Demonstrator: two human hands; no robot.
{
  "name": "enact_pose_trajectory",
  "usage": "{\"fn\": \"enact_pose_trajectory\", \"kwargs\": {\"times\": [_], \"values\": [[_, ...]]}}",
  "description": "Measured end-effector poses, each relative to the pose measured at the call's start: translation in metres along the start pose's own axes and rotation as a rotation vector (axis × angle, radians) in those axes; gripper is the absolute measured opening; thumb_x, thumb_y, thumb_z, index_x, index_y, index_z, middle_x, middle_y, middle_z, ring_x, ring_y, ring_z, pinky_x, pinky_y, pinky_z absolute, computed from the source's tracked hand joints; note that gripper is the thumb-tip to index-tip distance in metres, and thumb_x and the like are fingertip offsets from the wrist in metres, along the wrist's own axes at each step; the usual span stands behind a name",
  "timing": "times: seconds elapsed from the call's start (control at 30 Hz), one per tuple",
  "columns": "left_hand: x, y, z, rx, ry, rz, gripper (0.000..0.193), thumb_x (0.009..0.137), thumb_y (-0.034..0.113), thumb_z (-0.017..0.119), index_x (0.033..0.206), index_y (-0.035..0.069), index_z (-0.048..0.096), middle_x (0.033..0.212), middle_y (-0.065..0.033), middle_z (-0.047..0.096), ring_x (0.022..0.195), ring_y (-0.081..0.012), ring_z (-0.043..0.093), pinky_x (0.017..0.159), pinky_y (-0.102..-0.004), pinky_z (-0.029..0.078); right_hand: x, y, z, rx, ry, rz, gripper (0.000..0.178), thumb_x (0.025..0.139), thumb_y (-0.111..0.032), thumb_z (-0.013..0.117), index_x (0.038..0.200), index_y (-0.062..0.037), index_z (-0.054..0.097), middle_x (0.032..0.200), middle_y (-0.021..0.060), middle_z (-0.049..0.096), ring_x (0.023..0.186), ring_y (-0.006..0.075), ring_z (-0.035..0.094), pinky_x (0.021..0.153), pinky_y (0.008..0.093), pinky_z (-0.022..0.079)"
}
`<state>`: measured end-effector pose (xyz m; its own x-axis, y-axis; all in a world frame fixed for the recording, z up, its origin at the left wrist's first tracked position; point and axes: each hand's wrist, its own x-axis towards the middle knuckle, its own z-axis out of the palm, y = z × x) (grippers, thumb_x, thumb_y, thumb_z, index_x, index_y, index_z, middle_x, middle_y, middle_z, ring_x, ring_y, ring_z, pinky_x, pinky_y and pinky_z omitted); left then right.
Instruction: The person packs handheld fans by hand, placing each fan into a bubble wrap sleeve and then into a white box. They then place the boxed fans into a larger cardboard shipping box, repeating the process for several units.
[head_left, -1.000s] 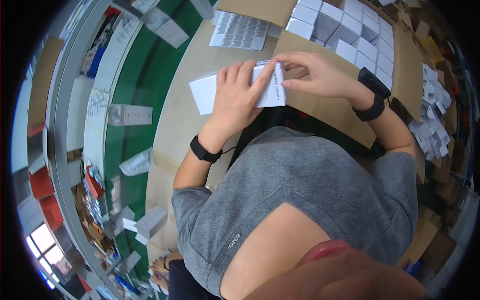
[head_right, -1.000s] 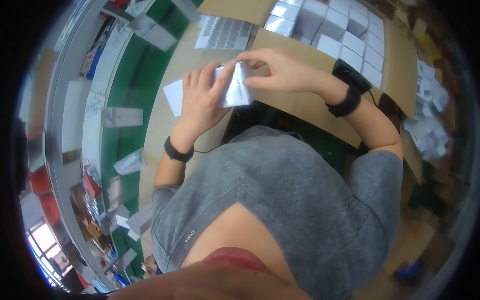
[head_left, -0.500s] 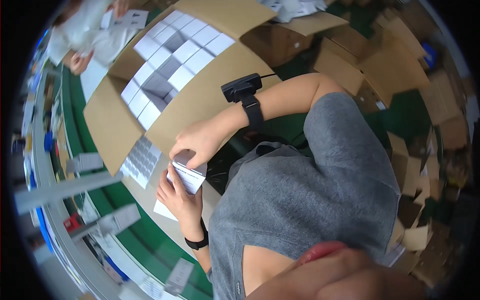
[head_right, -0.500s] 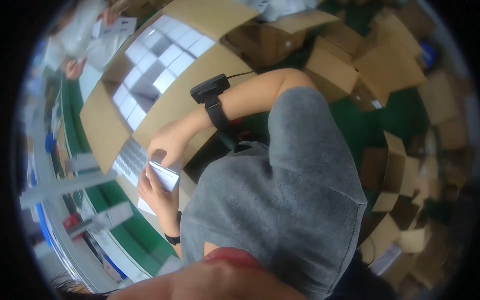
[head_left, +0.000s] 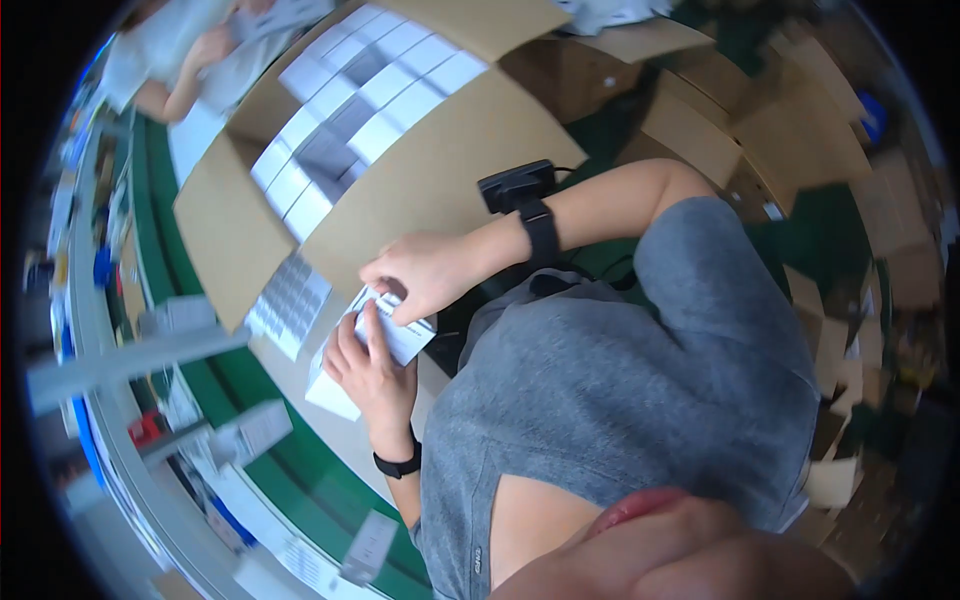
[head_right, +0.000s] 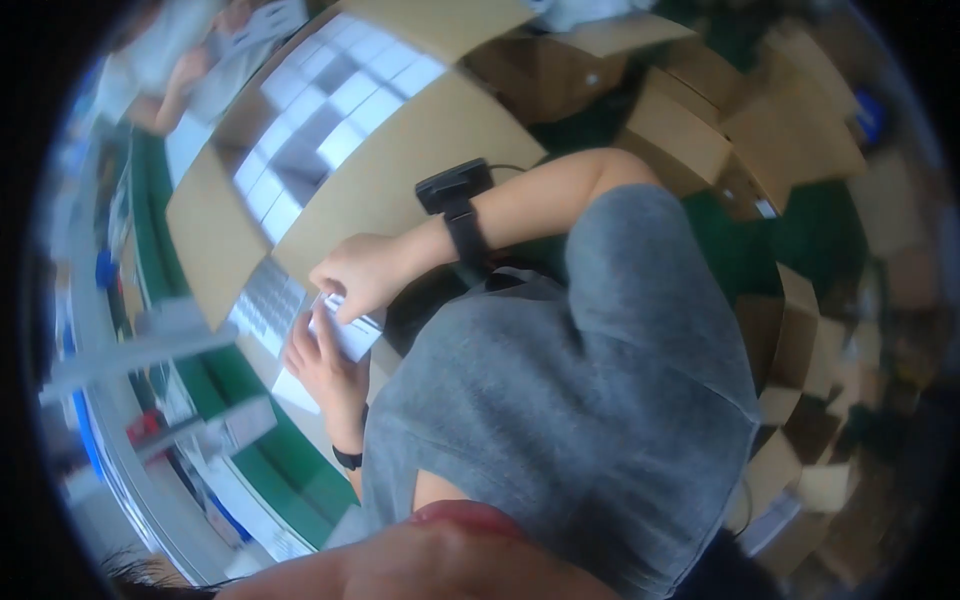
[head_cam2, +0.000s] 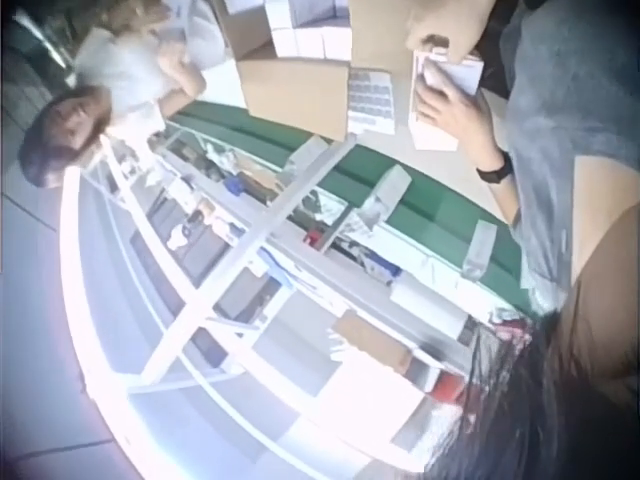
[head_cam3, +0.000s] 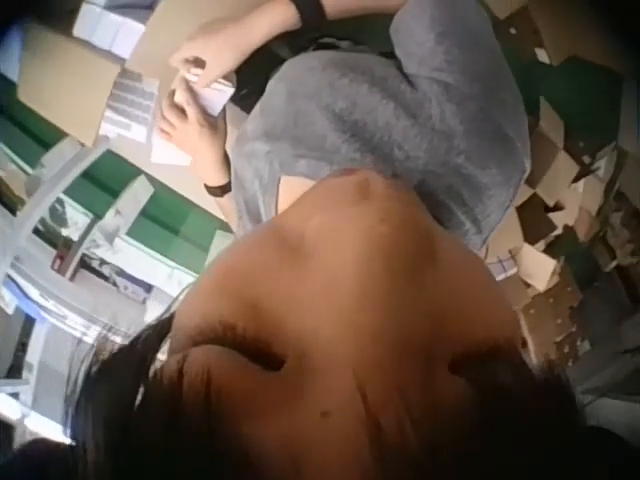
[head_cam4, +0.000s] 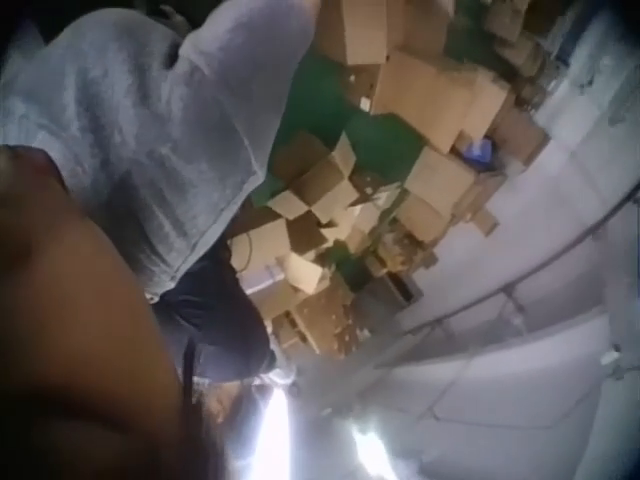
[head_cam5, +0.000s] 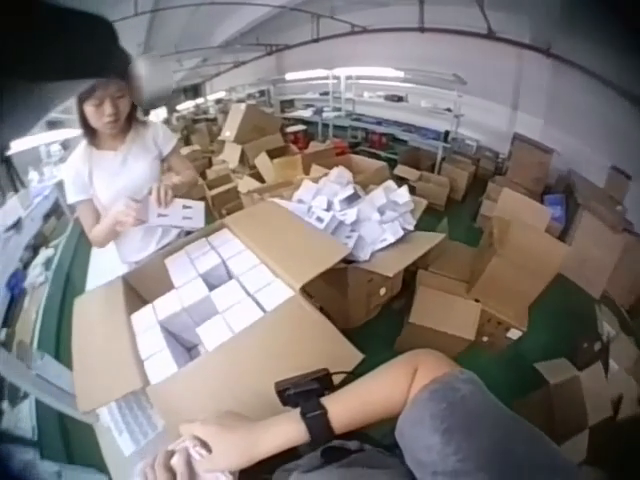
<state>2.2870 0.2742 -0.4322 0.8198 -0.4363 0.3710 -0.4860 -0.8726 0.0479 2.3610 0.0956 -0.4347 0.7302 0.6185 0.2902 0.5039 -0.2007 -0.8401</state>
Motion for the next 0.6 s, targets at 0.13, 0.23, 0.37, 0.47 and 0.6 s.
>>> {"fn": "enact_pose_trajectory", "kwargs": {"times": [0.13, 0.23, 0.37, 0.47, 0.6], "values": [[-0.03, -0.01, -0.002, -0.034, 0.048, -0.179, 0.074, 0.054, 0.014, 0.074, 0.122, 0.01, 0.045, 0.115, -0.0135, 0.044, 0.106, -0.0306, 0.044, 0.093, -0.0457, 0.03, 0.02, -0.009, 0.008, 0.041, -0.208, -0.026, 0.025, 0.067, -0.018, 0.065, 0.069, -0.0013, 0.046, 0.063, 0.0155, 0.052, 0.059, 0.0272, 0.054, 0.053, 0.0352, 0.04], [-0.068, -0.014, -0.003, -0.041, 0.138, -0.301, 0.077, 0.055, 0.013, 0.076, 0.124, 0.008, 0.041, 0.116, -0.0137, 0.043, 0.108, -0.0309, 0.044, 0.095, -0.0465, 0.03, 0.041, -0.018, 0.024, 0.033, -0.307, -0.127, 0.021, 0.071, -0.013, 0.062, 0.067, -0.0022, 0.045, 0.063, 0.0117, 0.052, 0.058, 0.0228, 0.053, 0.052, 0.0337, 0.04], [-0.124, -0.013, 0.014, -0.436, 0.423, -0.869, 0.085, 0.057, 0.012, 0.078, 0.127, 0.003, 0.031, 0.118, -0.0145, 0.042, 0.112, -0.0309, 0.042, 0.097, -0.0425, 0.032, 0.082, -0.017, 0.068, 0.588, -0.497, 0.096, 0.012, 0.074, -0.01, 0.06, 0.075, -0.002, 0.051, 0.069, 0.0085, 0.055, 0.064, 0.018, 0.054, 0.055, 0.0316, 0.04], [-0.155, 0.001, 0.033, -0.562, 0.479, -1.246, 0.093, 0.056, 0.008, 0.079, 0.128, -0.001, 0.021, 0.124, -0.0155, 0.037, 0.114, -0.0314, 0.041, 0.095, -0.0374, 0.035, 0.093, -0.036, 0.119, 0.409, -0.609, 0.151, 0.016, 0.076, -0.007, 0.058, 0.091, -0.002, 0.055, 0.083, 0.009, 0.058, 0.076, 0.0156, 0.055, 0.062, 0.0297, 0.043], [-0.188, 0.006, 0.056, -0.512, 0.742, -1.226, 0.085, 0.059, 0.018, 0.08, 0.125, 0.0, 0.03, 0.117, -0.0165, 0.046, 0.104, -0.0295, 0.05, 0.087, -0.0337, 0.041, 0.096, -0.023, 0.17, 0.634, -0.633, 0.268, 0.028, 0.078, -0.009, 0.057, 0.104, -0.0019, 0.054, 0.092, 0.0097, 0.057, 0.087, 0.0162, 0.054, 0.07, 0.0293, 0.043]]}}
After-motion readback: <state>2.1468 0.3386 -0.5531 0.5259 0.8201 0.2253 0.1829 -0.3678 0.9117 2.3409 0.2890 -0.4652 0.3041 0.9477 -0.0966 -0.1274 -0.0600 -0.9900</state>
